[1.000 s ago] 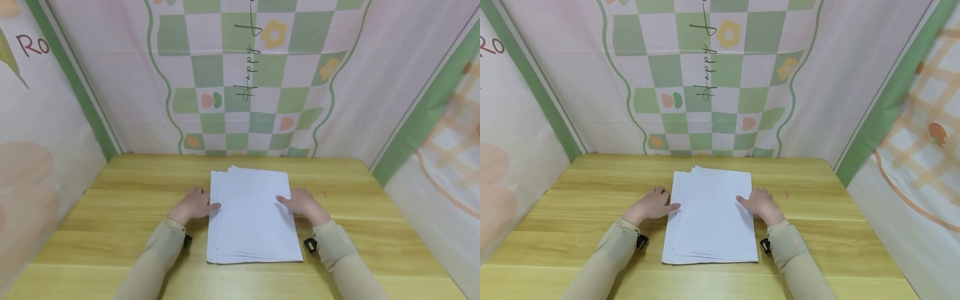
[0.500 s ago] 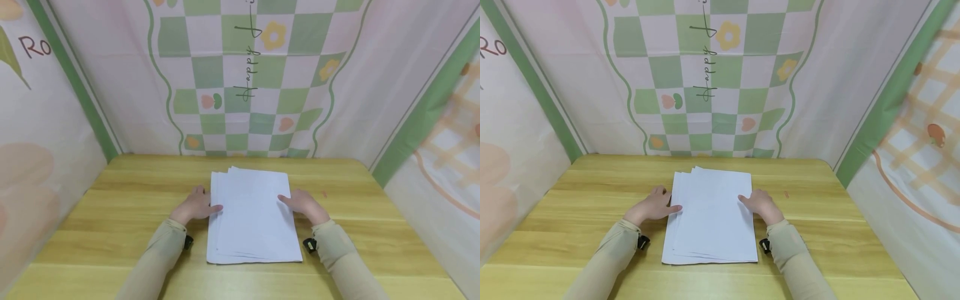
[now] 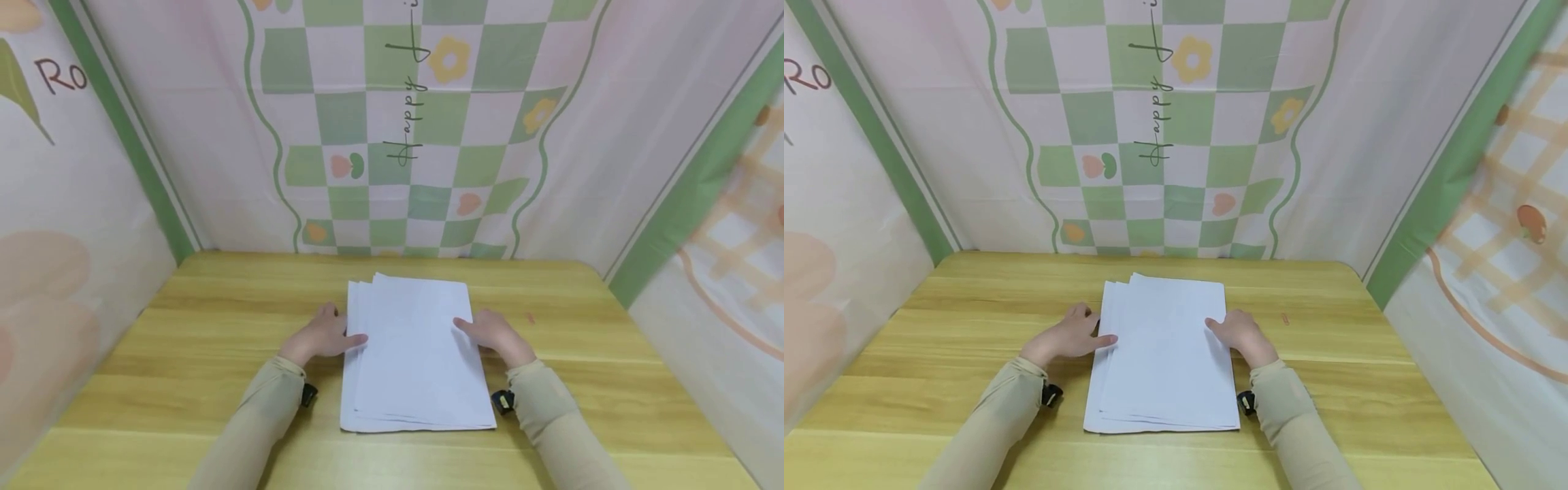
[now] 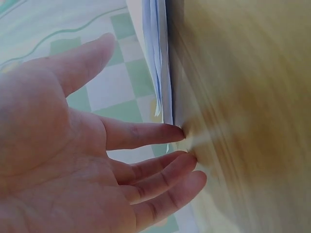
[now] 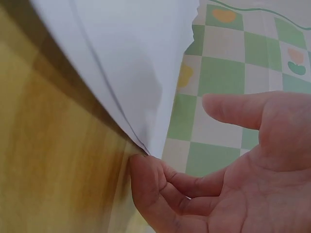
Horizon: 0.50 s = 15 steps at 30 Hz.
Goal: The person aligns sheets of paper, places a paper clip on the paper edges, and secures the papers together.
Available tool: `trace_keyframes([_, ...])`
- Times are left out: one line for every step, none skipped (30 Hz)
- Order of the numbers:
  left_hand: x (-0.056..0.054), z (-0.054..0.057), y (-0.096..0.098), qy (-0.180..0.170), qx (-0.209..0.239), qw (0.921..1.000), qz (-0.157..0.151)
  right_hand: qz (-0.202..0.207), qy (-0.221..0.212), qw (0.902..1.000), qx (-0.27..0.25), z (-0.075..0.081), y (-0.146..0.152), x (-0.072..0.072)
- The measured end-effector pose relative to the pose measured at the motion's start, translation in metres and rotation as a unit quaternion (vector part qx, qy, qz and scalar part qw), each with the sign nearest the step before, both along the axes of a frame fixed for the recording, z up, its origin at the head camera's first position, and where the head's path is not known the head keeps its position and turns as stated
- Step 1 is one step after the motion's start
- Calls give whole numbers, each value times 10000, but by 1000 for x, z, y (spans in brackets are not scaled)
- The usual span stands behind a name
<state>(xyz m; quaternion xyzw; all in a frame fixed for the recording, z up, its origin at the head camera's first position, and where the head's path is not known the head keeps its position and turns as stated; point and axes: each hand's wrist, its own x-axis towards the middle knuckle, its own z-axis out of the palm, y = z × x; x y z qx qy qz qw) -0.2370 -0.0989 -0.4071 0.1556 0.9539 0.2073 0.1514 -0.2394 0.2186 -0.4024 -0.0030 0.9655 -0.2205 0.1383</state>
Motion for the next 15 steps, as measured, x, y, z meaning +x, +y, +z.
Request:
trace_keyframes([0, 0, 0, 2, 25, 10000, -8, -7, -22, 10000, -3, 0, 0, 0])
trace_keyframes([-1, 0, 1, 13, 57, 10000, -16, 25, -28, 10000, -12, -1, 1, 0])
trace_keyframes([-1, 0, 1, 23, 82, 10000, -18, 19, -49, 10000, -29, -1, 1, 0])
trace_keyframes([-1, 0, 1, 32, 111, 9999, -13, 22, -67, 10000, -67, 0, 1, 0])
trace_keyframes([-1, 0, 1, 29, 135, 9999, -5, -4, -99, 9999, -108, 0, 1, 0])
trace_keyframes([-2, 0, 2, 27, 156, 9999, 7, -12, -127, 9998, -165, 0, 1, 0])
trace_keyframes([-2, -1, 2, 24, 168, 9999, 18, -27, -152, 9996, -225, 1, 1, 1])
trace_keyframes([-2, -1, 3, 23, 198, 9998, 25, -36, -173, 9994, -290, 2, 1, 1])
trace_keyframes([-2, -1, 3, 12, 211, 9998, 35, -92, -205, 9991, -349, 2, 0, 1])
trace_keyframes([-2, -1, 4, 3, 223, 9997, 42, -102, -221, 9989, -401, 3, -1, 1])
trace_keyframes([-3, -1, 5, -5, 240, 9997, 38, -137, -246, 9986, -441, 4, -1, 2])
trace_keyframes([-3, -1, 5, -9, 266, 9996, 42, -135, -257, 9985, -472, 4, -1, 2])
trace_keyframes([-3, -1, 6, -21, 298, 9995, 49, -154, -270, 9983, -489, 4, -1, 2])
trace_keyframes([-3, -1, 7, -40, 334, 9994, 54, -180, -296, 9981, -508, 4, -2, 3])
trace_keyframes([-3, -1, 7, -58, 355, 9993, 68, -210, -322, 9979, -526, 4, -2, 3])
